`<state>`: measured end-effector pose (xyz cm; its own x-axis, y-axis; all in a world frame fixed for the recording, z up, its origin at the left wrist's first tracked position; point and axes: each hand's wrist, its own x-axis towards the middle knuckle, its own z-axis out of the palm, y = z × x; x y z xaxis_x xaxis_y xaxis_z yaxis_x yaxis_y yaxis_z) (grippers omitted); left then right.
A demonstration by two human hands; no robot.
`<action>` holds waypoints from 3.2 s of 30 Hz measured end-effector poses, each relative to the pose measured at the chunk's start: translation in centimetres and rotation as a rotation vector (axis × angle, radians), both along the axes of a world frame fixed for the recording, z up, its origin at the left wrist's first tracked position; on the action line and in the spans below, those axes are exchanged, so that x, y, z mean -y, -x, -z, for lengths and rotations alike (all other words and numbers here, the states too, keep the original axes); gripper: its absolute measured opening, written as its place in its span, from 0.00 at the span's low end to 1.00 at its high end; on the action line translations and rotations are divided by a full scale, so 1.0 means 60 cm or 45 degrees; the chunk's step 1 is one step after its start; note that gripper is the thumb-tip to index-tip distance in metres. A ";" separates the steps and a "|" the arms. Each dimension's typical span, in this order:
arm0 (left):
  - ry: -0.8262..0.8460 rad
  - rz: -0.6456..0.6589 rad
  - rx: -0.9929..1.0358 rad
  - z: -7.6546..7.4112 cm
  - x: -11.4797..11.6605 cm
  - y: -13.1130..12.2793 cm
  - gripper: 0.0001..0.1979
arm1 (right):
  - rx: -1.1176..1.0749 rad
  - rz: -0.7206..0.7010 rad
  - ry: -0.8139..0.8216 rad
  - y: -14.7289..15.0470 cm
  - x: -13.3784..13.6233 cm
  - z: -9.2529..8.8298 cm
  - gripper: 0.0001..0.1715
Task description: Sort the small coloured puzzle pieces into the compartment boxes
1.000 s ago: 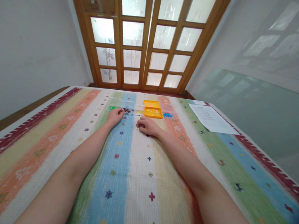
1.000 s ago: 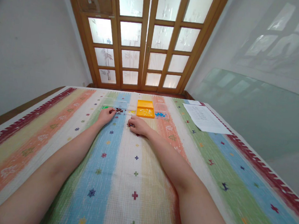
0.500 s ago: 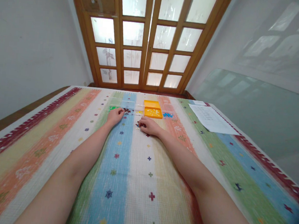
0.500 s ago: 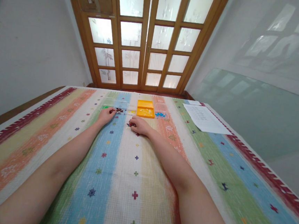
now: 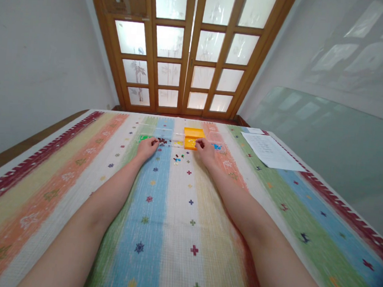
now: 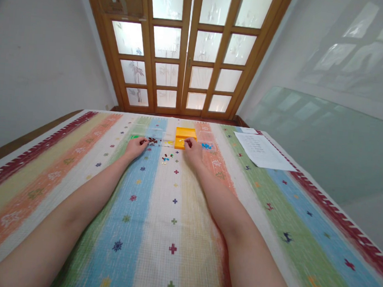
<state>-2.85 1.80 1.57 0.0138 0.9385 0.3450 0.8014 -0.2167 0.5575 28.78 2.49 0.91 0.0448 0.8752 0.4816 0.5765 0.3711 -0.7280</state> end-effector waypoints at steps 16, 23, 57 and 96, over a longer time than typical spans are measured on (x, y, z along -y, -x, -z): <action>0.004 0.010 0.028 -0.007 0.007 -0.009 0.14 | 0.412 0.034 -0.144 -0.031 -0.013 -0.002 0.11; 0.020 0.302 -0.072 -0.010 0.018 -0.040 0.14 | 0.620 -0.551 -0.136 0.022 0.018 -0.001 0.08; -0.032 -0.275 0.004 -0.006 -0.003 -0.013 0.13 | 0.729 -0.889 -0.070 0.056 0.048 -0.015 0.11; 0.028 0.178 0.000 -0.004 0.009 -0.028 0.14 | 0.169 0.512 -0.116 -0.115 -0.047 0.007 0.18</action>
<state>-1.18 1.24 1.78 0.1452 0.9347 0.3244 0.7643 -0.3142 0.5631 35.70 5.30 0.49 0.3059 0.7544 0.5808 0.7747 0.1573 -0.6124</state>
